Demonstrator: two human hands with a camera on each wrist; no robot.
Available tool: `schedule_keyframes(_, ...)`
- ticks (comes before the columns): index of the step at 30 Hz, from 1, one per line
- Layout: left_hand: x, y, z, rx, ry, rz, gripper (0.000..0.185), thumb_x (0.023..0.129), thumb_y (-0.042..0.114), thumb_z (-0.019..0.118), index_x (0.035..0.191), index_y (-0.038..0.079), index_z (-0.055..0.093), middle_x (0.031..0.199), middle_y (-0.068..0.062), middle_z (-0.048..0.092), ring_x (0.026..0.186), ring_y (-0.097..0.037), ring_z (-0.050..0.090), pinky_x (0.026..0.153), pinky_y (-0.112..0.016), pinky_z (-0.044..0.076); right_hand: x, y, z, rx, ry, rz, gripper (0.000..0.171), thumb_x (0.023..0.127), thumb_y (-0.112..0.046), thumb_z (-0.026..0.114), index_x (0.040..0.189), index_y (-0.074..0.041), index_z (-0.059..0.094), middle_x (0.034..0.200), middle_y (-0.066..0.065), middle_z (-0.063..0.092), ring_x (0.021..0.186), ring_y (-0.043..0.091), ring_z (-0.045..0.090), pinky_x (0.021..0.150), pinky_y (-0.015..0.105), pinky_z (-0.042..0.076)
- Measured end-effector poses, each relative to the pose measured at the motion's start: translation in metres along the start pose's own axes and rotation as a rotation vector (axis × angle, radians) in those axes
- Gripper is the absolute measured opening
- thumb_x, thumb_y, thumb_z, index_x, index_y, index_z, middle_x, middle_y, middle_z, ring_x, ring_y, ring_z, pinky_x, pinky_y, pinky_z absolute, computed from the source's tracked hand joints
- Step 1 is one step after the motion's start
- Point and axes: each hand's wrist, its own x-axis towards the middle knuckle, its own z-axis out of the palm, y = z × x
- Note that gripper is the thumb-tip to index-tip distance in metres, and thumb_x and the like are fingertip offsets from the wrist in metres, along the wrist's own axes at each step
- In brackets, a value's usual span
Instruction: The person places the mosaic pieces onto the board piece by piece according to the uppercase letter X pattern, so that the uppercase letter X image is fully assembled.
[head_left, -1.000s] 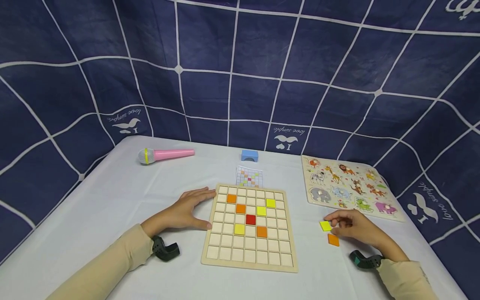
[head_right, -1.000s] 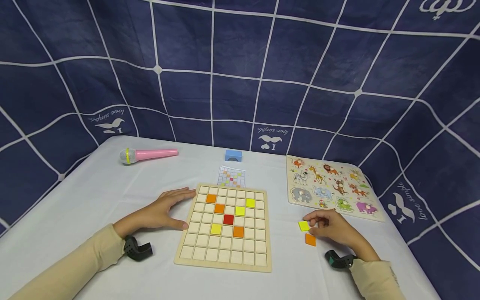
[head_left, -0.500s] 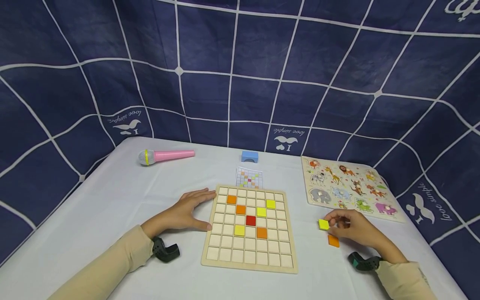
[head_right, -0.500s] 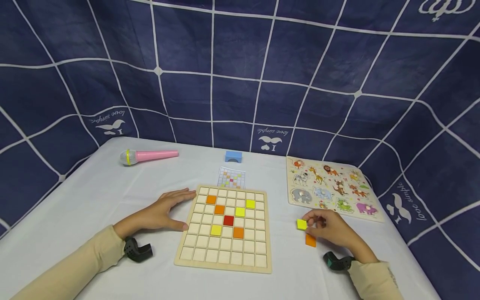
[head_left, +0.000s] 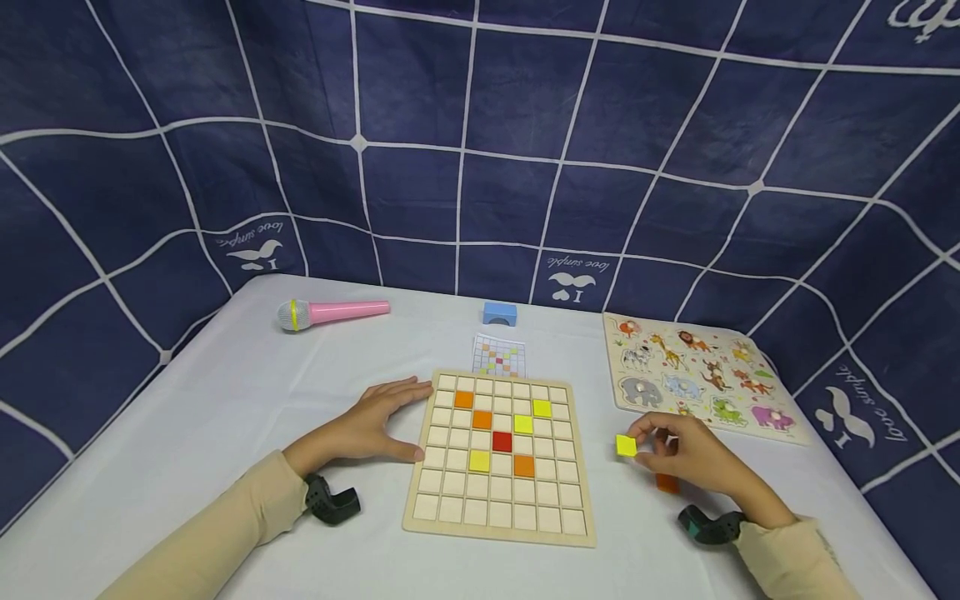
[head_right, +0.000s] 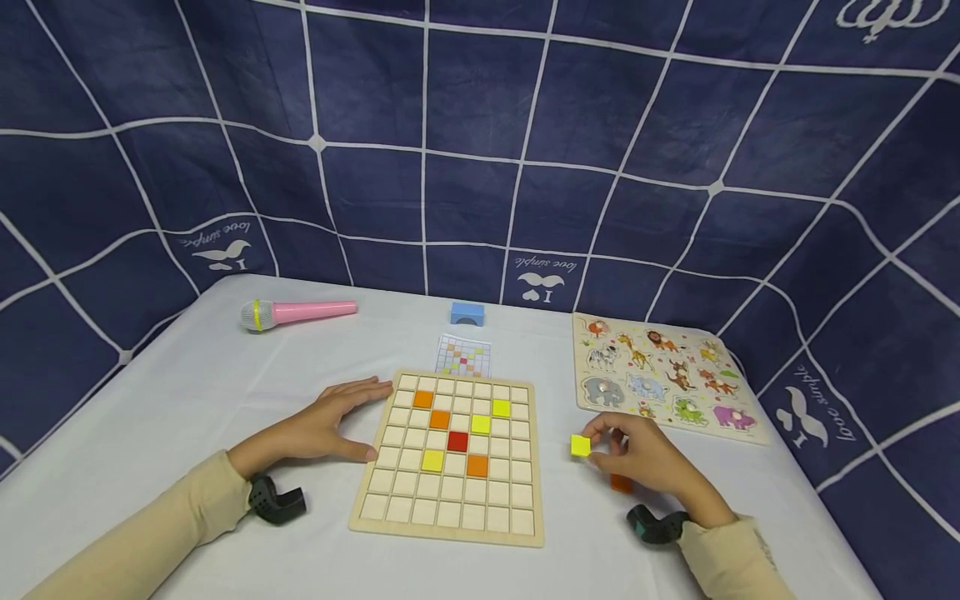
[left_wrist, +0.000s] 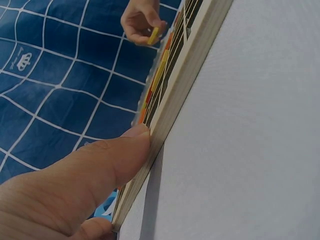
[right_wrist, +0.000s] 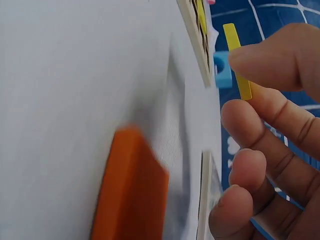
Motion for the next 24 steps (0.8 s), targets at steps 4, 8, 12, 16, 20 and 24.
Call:
schedule_keyframes(4, 0.000, 0.000, 0.000, 0.004, -0.001, -0.002, 0.101, 0.079, 0.041, 0.095, 0.159, 0.000, 0.050, 0.167, -0.019, 0.046, 0.160, -0.045, 0.029, 0.124, -0.070, 0.017, 0.007, -0.008, 0.004, 0.011, -0.028, 0.022, 0.024, 0.086, 0.002, 0.084, 0.107, -0.007, 0.074, 0.081, -0.010, 0.058, 0.067, 0.003, 0.050, 0.057, 0.026, 0.043)
schedule_keyframes(8, 0.000, -0.001, 0.000, 0.004, 0.001, 0.003, 0.101, 0.079, 0.041, 0.095, 0.159, 0.000, 0.050, 0.167, -0.019, 0.046, 0.160, -0.045, 0.029, 0.124, -0.071, 0.017, 0.015, -0.014, 0.011, 0.006, -0.044, 0.012, 0.024, 0.086, 0.000, 0.085, 0.106, -0.008, 0.074, 0.082, -0.010, 0.059, 0.068, 0.003, 0.050, 0.059, 0.026, 0.044)
schedule_keyframes(12, 0.000, -0.001, 0.001, 0.008, 0.001, 0.011, 0.100, 0.080, 0.042, 0.095, 0.159, 0.000, 0.050, 0.167, -0.019, 0.046, 0.159, -0.045, 0.029, 0.124, -0.071, 0.017, 0.023, -0.018, 0.018, -0.005, -0.052, -0.002, 0.025, 0.085, -0.001, 0.087, 0.105, -0.010, 0.075, 0.084, -0.008, 0.062, 0.069, 0.004, 0.050, 0.060, 0.026, 0.045)
schedule_keyframes(16, 0.000, -0.001, 0.001, -0.001, -0.004, 0.001, 0.101, 0.079, 0.042, 0.095, 0.159, 0.000, 0.050, 0.167, -0.019, 0.046, 0.160, -0.044, 0.029, 0.125, -0.069, 0.016, 0.030, -0.023, 0.024, -0.002, -0.069, 0.001, 0.025, 0.084, -0.002, 0.087, 0.105, -0.011, 0.076, 0.086, -0.004, 0.064, 0.068, 0.004, 0.050, 0.060, 0.025, 0.045)
schedule_keyframes(20, 0.000, -0.001, 0.000, -0.013, -0.006, -0.013, 0.102, 0.079, 0.042, 0.095, 0.160, 0.001, 0.050, 0.168, -0.018, 0.045, 0.161, -0.043, 0.027, 0.125, -0.069, 0.016, 0.036, -0.027, 0.030, 0.009, -0.085, -0.009, 0.025, 0.085, -0.003, 0.087, 0.105, -0.011, 0.076, 0.090, -0.002, 0.067, 0.069, 0.005, 0.050, 0.060, 0.026, 0.045)
schedule_keyframes(24, -0.001, -0.002, 0.001, -0.017, -0.006, -0.023, 0.102, 0.078, 0.042, 0.095, 0.160, 0.001, 0.049, 0.168, -0.018, 0.045, 0.161, -0.043, 0.027, 0.125, -0.069, 0.016, 0.042, -0.033, 0.036, 0.032, -0.103, -0.006, 0.024, 0.085, -0.004, 0.087, 0.105, -0.011, 0.077, 0.085, -0.004, 0.064, 0.068, 0.005, 0.050, 0.060, 0.026, 0.044)
